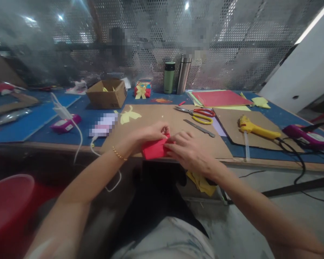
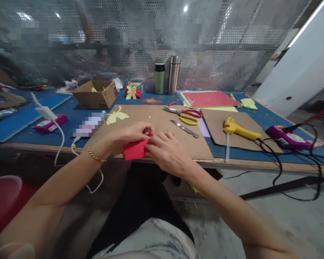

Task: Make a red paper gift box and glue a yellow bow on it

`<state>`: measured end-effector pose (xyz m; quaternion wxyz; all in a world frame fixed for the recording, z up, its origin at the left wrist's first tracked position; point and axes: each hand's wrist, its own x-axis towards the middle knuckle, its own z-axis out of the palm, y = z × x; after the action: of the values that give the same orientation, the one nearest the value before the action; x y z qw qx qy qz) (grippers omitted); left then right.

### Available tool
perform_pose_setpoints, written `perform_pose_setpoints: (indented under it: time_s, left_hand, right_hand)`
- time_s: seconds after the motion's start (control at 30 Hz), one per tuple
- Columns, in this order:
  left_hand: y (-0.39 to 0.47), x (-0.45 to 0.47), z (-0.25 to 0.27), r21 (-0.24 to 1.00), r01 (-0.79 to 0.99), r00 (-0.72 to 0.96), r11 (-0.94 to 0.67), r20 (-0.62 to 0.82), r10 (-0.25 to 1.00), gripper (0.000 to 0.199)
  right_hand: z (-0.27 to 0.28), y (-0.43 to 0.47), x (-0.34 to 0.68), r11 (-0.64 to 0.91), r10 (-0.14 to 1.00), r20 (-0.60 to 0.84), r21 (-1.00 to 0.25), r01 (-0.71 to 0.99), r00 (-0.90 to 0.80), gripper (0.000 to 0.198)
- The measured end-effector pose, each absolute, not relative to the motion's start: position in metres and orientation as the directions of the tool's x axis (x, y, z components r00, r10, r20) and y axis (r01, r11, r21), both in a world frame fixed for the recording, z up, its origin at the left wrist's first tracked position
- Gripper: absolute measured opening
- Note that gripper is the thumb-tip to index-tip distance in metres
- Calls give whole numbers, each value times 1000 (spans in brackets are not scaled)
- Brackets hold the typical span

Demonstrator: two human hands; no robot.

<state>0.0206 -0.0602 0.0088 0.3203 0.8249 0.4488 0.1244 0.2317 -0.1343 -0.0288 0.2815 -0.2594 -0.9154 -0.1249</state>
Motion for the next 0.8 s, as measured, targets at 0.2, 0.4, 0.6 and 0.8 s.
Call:
perform_pose_setpoints:
  time_s: [0.2, 0.4, 0.6, 0.8]
  left_hand:
    - [-84, 24, 15, 295, 792, 510, -535, 163, 845, 20]
    - [-100, 25, 5, 23, 783, 607, -622, 196, 770, 21]
    - [-101, 24, -1, -73, 780, 620, -621, 225, 752, 26]
    - [-96, 18, -7, -125, 792, 605, -598, 300, 738, 24]
  right_hand:
    - [-52, -137, 228, 871, 394, 586, 8, 491, -708, 27]
    - [-48, -138, 230, 878, 405, 585, -34, 477, -703, 31]
    - [-39, -145, 237, 878, 440, 560, -105, 466, -702, 32]
    - [-27, -131, 317, 649, 591, 677, -77, 757, -439, 33]
